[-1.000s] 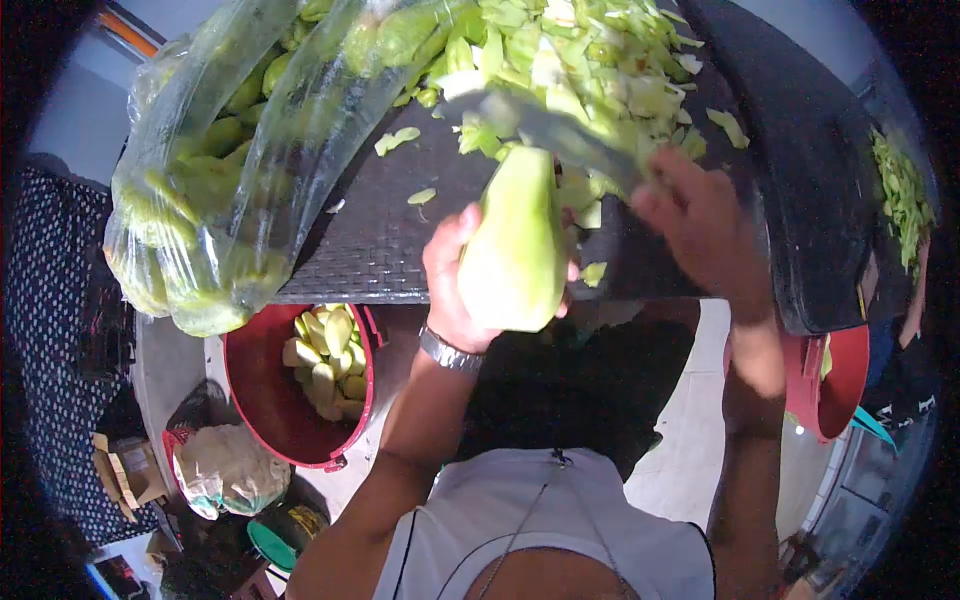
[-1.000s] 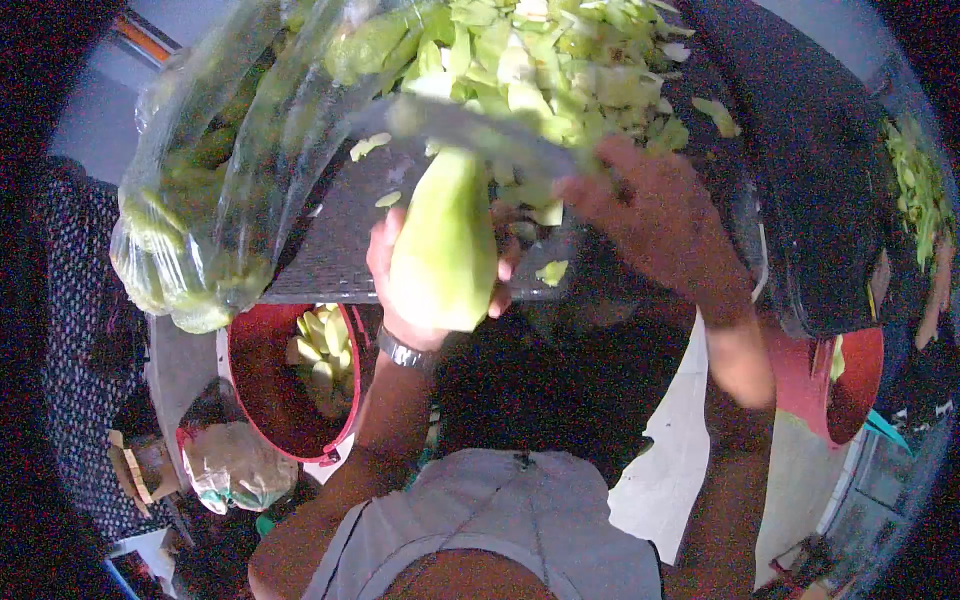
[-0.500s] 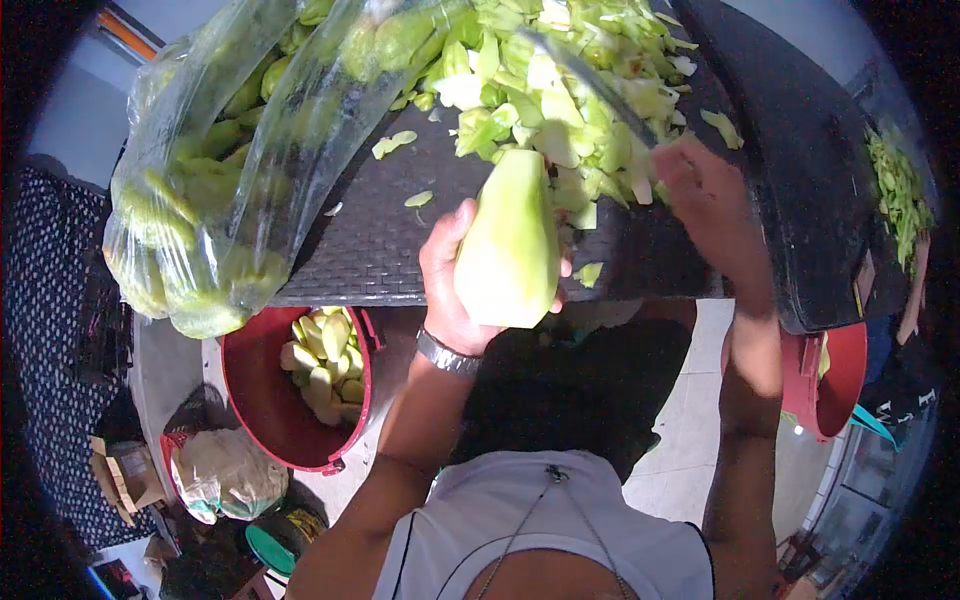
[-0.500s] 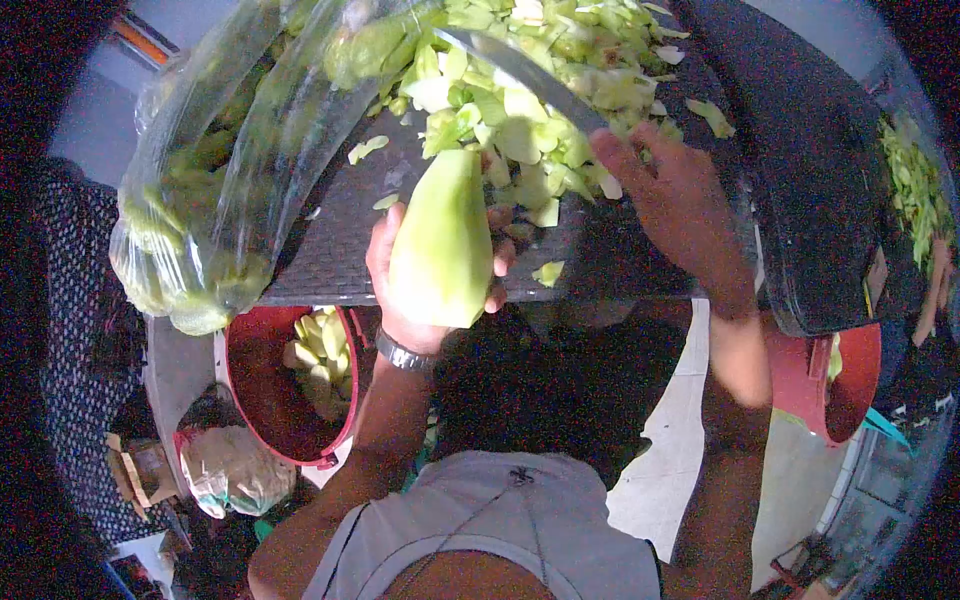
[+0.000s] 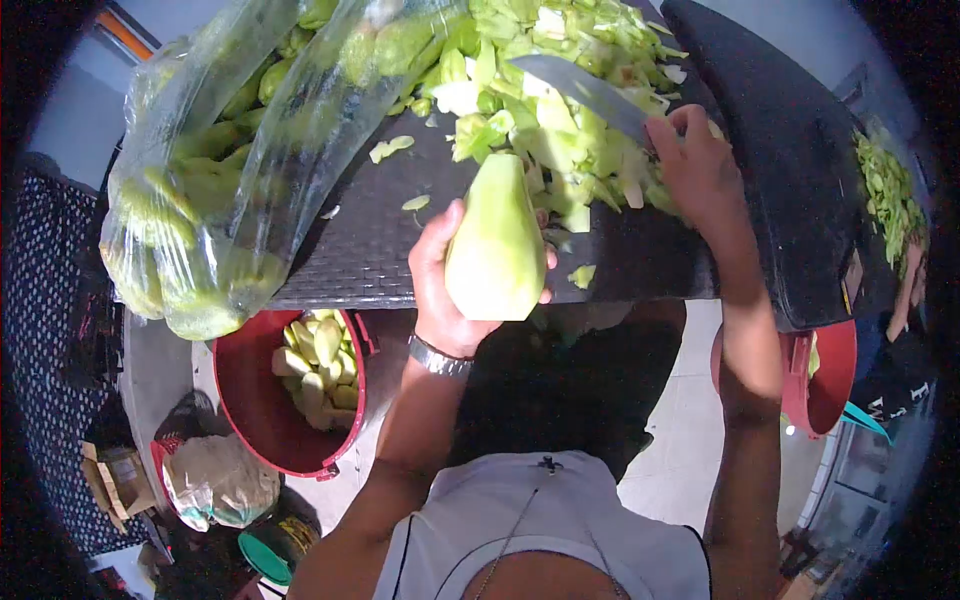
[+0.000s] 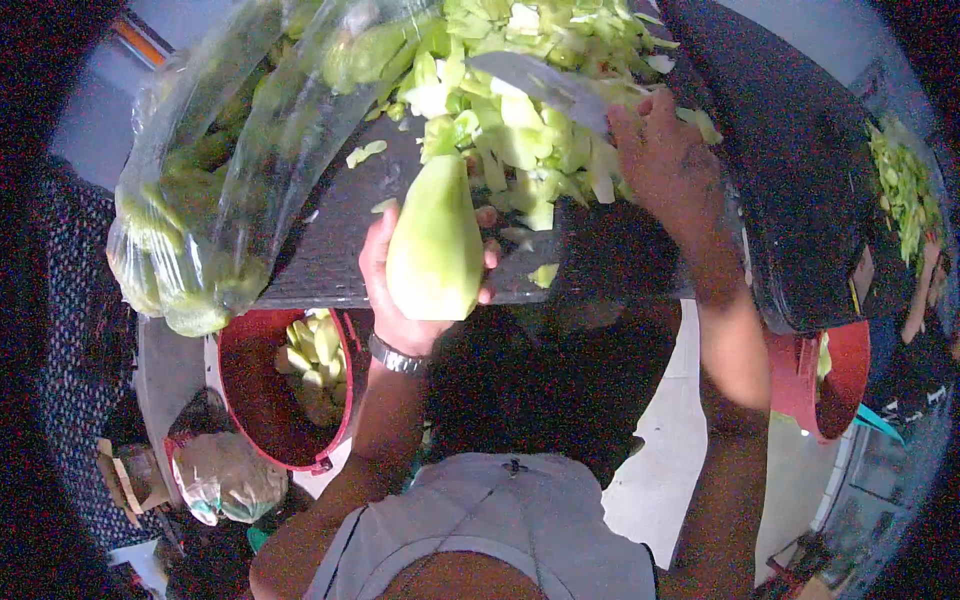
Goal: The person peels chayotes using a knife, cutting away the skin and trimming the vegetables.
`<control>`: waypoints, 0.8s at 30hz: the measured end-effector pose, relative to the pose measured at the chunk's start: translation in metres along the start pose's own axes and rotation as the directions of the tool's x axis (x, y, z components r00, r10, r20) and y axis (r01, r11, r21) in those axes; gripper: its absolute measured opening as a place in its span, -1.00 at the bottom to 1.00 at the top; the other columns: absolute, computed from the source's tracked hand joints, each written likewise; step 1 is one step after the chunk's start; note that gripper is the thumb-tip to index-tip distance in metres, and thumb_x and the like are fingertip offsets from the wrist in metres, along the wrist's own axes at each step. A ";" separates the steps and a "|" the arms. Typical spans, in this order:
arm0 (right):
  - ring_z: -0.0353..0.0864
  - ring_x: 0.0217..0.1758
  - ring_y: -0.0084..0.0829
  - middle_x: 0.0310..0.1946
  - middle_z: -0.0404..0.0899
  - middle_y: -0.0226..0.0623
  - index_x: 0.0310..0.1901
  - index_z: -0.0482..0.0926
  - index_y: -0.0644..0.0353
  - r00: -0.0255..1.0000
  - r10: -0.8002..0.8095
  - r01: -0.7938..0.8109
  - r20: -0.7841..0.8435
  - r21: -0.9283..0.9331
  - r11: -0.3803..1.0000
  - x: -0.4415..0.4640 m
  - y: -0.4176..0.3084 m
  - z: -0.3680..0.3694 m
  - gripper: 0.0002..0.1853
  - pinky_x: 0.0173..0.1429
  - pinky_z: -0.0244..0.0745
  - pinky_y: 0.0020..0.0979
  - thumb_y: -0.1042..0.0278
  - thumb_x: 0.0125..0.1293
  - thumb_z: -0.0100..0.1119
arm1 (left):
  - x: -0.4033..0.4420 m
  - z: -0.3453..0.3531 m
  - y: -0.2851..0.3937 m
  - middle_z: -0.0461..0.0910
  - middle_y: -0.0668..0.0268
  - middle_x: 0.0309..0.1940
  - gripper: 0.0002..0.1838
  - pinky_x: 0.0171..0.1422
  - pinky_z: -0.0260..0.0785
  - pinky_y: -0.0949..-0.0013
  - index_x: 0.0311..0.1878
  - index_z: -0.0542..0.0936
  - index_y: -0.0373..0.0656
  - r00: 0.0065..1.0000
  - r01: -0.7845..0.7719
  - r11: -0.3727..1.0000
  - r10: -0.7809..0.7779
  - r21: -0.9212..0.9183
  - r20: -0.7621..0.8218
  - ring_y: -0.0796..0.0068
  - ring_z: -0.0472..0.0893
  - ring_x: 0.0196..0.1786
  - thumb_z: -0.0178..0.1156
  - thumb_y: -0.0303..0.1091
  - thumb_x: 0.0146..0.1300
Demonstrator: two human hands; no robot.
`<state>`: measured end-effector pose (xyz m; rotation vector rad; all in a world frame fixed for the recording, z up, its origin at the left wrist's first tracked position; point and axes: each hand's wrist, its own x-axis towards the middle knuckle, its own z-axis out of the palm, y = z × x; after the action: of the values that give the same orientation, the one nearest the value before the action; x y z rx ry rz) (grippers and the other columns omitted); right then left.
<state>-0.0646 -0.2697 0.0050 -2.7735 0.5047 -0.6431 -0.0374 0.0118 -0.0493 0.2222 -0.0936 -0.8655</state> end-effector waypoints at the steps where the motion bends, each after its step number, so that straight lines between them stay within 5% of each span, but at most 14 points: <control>1: 0.74 -0.18 0.14 -0.22 0.70 0.11 0.20 0.47 0.17 0.999 0.039 -0.039 0.008 -0.016 0.999 -0.002 -0.009 -0.004 -0.54 -0.09 0.65 0.07 -0.01 0.47 0.16 | 0.000 0.001 0.002 0.59 -0.07 0.09 -0.26 -0.20 0.69 -0.20 0.44 0.37 -0.21 1.000 0.004 1.000 -0.004 0.025 -0.010 -0.19 0.69 -0.07 0.12 0.14 0.37; 4: 0.76 -0.24 0.07 -0.33 0.71 0.05 0.11 0.50 0.20 0.994 0.092 -0.092 0.066 -0.003 0.996 -0.011 -0.020 -0.018 -0.48 -0.17 0.64 0.01 -0.10 0.41 0.27 | -0.002 0.003 -0.001 0.52 -0.24 0.19 -0.22 -0.29 0.69 -0.18 0.46 0.33 -0.19 1.000 -0.020 0.999 0.020 0.050 -0.006 -0.25 0.67 -0.11 0.04 0.23 0.40; 7: 0.76 -0.34 -0.01 -0.44 0.70 -0.04 0.00 0.55 0.22 0.985 -0.002 -0.018 0.172 0.116 0.993 -0.030 -0.019 -0.034 -0.49 -0.26 0.61 -0.06 -0.10 0.33 0.37 | -0.012 0.001 0.012 0.59 -0.05 0.10 -0.23 -0.18 0.69 -0.20 0.45 0.34 -0.23 1.000 -0.015 0.994 0.015 0.104 -0.001 -0.17 0.69 -0.06 0.13 0.13 0.36; 12: 0.67 -0.51 -0.20 -0.54 0.63 -0.22 -0.34 0.63 0.19 0.948 -0.116 0.088 0.296 0.106 0.990 -0.081 0.015 -0.047 -0.55 -0.42 0.53 -0.22 -0.07 0.15 0.55 | -0.028 -0.001 0.037 0.58 -0.06 0.10 -0.13 -0.26 0.68 -0.10 0.48 0.27 -0.33 0.982 -0.187 0.968 0.188 0.165 0.008 -0.10 0.69 -0.11 0.16 0.17 0.32; 15: 0.59 -0.57 -0.25 -0.57 0.57 -0.32 -0.44 0.61 0.13 0.954 -0.293 0.269 0.059 0.258 0.928 -0.111 0.025 -0.037 -0.55 -0.47 0.47 -0.27 -0.06 -0.01 0.63 | -0.036 -0.002 0.047 0.56 -0.07 0.11 -0.13 -0.28 0.67 -0.09 0.50 0.25 -0.28 0.969 -0.230 0.957 0.242 0.180 -0.050 -0.09 0.66 -0.11 0.12 0.21 0.35; 18: 0.56 -0.58 -0.25 -0.55 0.57 -0.32 -0.43 0.63 0.11 0.928 -0.361 0.345 0.096 0.151 0.927 -0.111 0.041 -0.030 -0.56 -0.49 0.43 -0.27 -0.01 -0.12 0.68 | -0.035 -0.005 0.048 0.53 -0.12 0.15 -0.14 -0.28 0.68 -0.10 0.55 0.22 -0.19 0.966 -0.241 0.957 0.252 0.158 -0.052 -0.11 0.63 -0.07 0.04 0.26 0.40; 24: 0.55 -0.55 -0.20 -0.55 0.55 -0.31 -0.44 0.62 0.12 0.873 -0.486 0.480 -0.028 0.219 0.849 -0.082 0.041 -0.019 -0.56 -0.46 0.43 -0.25 0.09 -0.21 0.72 | -0.032 -0.007 0.047 0.53 -0.09 0.15 -0.11 -0.33 0.67 -0.08 0.52 0.23 -0.24 0.967 -0.240 0.955 0.250 0.174 -0.037 -0.07 0.63 -0.09 0.10 0.25 0.36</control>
<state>-0.1533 -0.2787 -0.0222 -2.6907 -0.2805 -0.7073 -0.0221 0.0663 -0.0449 0.3857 -0.1372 -0.6025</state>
